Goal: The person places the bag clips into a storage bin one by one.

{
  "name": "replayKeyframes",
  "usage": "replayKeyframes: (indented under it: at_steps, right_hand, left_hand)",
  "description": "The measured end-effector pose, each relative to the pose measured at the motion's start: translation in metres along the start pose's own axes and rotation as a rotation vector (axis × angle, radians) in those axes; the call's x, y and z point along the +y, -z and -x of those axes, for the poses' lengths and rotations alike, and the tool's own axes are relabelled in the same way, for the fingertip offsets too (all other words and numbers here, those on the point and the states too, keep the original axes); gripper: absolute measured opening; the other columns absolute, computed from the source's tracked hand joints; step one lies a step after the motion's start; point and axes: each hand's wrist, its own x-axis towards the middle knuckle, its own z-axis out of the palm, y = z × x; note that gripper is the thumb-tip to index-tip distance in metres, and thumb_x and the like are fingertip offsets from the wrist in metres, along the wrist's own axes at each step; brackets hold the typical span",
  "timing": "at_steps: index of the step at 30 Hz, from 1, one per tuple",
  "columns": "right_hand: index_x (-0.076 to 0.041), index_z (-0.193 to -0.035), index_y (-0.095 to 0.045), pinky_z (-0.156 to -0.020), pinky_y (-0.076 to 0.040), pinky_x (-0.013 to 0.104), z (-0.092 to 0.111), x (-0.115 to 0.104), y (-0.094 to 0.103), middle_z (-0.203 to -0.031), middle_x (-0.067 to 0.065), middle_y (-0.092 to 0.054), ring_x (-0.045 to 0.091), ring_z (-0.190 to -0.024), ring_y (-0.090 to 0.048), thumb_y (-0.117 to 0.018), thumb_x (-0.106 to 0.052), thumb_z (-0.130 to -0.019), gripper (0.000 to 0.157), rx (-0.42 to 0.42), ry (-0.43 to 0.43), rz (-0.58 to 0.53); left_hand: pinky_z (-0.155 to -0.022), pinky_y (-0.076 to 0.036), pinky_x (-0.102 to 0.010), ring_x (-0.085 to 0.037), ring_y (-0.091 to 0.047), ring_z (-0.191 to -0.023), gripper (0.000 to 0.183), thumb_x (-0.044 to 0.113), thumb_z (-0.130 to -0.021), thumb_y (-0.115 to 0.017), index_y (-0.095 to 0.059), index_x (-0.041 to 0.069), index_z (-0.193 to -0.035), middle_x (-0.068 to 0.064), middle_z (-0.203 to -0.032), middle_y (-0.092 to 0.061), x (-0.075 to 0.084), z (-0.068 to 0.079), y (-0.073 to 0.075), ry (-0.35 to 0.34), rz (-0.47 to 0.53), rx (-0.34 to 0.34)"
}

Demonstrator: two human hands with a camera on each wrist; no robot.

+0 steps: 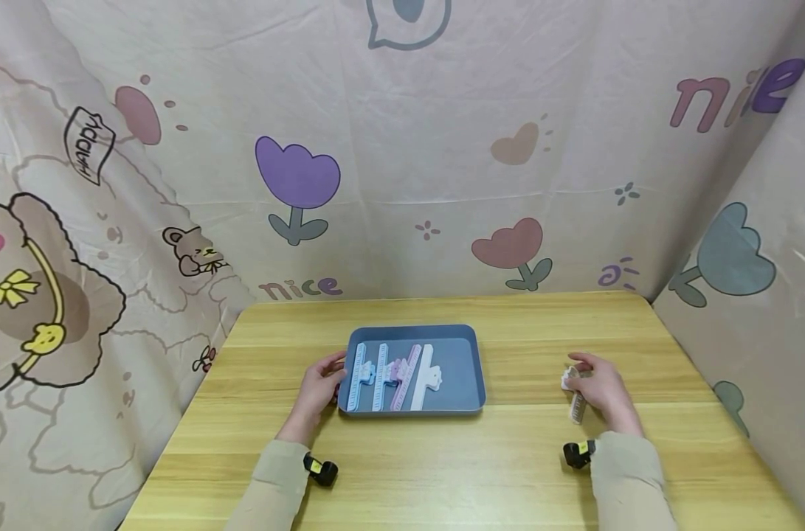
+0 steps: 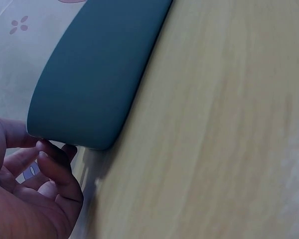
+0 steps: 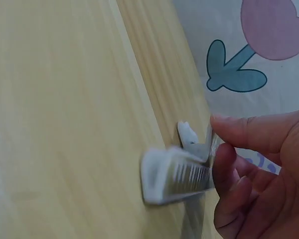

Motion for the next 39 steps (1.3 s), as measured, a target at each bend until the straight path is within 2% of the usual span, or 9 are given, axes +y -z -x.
replayKeyframes:
  at_steps: [6,10,17,22,26,32,39]
  right_hand:
    - [0.011,-0.131,-0.05,-0.075,-0.042,0.038,-0.001,-0.001,-0.003,-0.103,0.022,-0.057,0.032,-0.092,-0.053,-0.075,-0.01,-0.082,0.059,0.057,0.024,0.045]
    - [0.011,-0.13,-0.052,-0.074,-0.041,0.036,0.0,-0.003,-0.004,-0.099,0.017,-0.056,0.027,-0.088,-0.051,-0.075,-0.013,-0.083,0.058,0.067,0.014,0.05]
    - [0.013,-0.128,-0.054,-0.072,-0.045,0.031,0.001,-0.005,-0.004,-0.103,0.019,-0.06,0.026,-0.089,-0.055,-0.07,-0.014,-0.089,0.05,0.055,0.002,0.021]
    - [0.011,-0.123,-0.06,-0.07,-0.046,0.026,0.001,-0.01,-0.005,-0.11,0.023,-0.063,0.026,-0.093,-0.056,-0.065,-0.017,-0.094,0.041,0.063,-0.012,-0.008]
    - [0.009,-0.118,-0.062,-0.069,-0.045,0.029,0.001,-0.016,-0.007,-0.108,0.021,-0.063,0.025,-0.09,-0.055,-0.064,-0.018,-0.096,0.035,0.093,-0.021,-0.026]
    - [0.008,-0.107,-0.064,-0.068,-0.041,0.032,0.0,-0.021,-0.01,-0.099,0.019,-0.064,0.025,-0.085,-0.054,-0.062,-0.019,-0.097,0.029,0.149,0.02,0.003]
    - [0.009,-0.109,-0.061,-0.069,-0.041,0.03,-0.001,-0.027,-0.018,-0.098,0.017,-0.063,0.024,-0.085,-0.053,-0.059,-0.02,-0.099,0.031,0.142,-0.006,-0.042]
  left_hand:
    - [-0.065,-0.047,-0.028,-0.028,-0.058,-0.105,0.04,0.0,-0.095,-0.057,-0.058,0.005,-0.135,-0.019,-0.123,-0.06,0.0,0.0,0.0,0.005,0.008,-0.001]
    - [-0.059,-0.046,-0.027,-0.027,-0.058,-0.101,0.041,0.0,-0.095,-0.058,-0.058,0.005,-0.135,-0.019,-0.122,-0.059,0.001,0.0,0.0,0.009,0.016,-0.001]
    - [-0.067,-0.048,-0.029,-0.027,-0.058,-0.105,0.041,0.0,-0.094,-0.058,-0.058,0.004,-0.135,-0.019,-0.122,-0.06,0.001,0.001,0.0,-0.003,0.004,0.005]
    - [-0.069,-0.049,-0.029,-0.027,-0.058,-0.105,0.041,0.0,-0.094,-0.058,-0.058,0.003,-0.135,-0.019,-0.122,-0.06,0.001,0.001,0.0,-0.004,0.002,0.006]
    - [-0.071,-0.049,-0.029,-0.027,-0.058,-0.105,0.041,0.0,-0.094,-0.057,-0.058,0.004,-0.135,-0.019,-0.122,-0.06,0.001,0.001,-0.001,0.001,0.004,0.006]
    - [-0.071,-0.049,-0.029,-0.027,-0.058,-0.105,0.041,0.0,-0.095,-0.057,-0.058,0.004,-0.135,-0.019,-0.123,-0.059,0.002,0.001,0.0,0.008,0.009,0.001]
    - [-0.068,-0.049,-0.03,-0.027,-0.058,-0.103,0.041,0.0,-0.095,-0.057,-0.058,0.004,-0.135,-0.019,-0.122,-0.059,0.002,0.001,0.0,0.012,0.01,0.001]
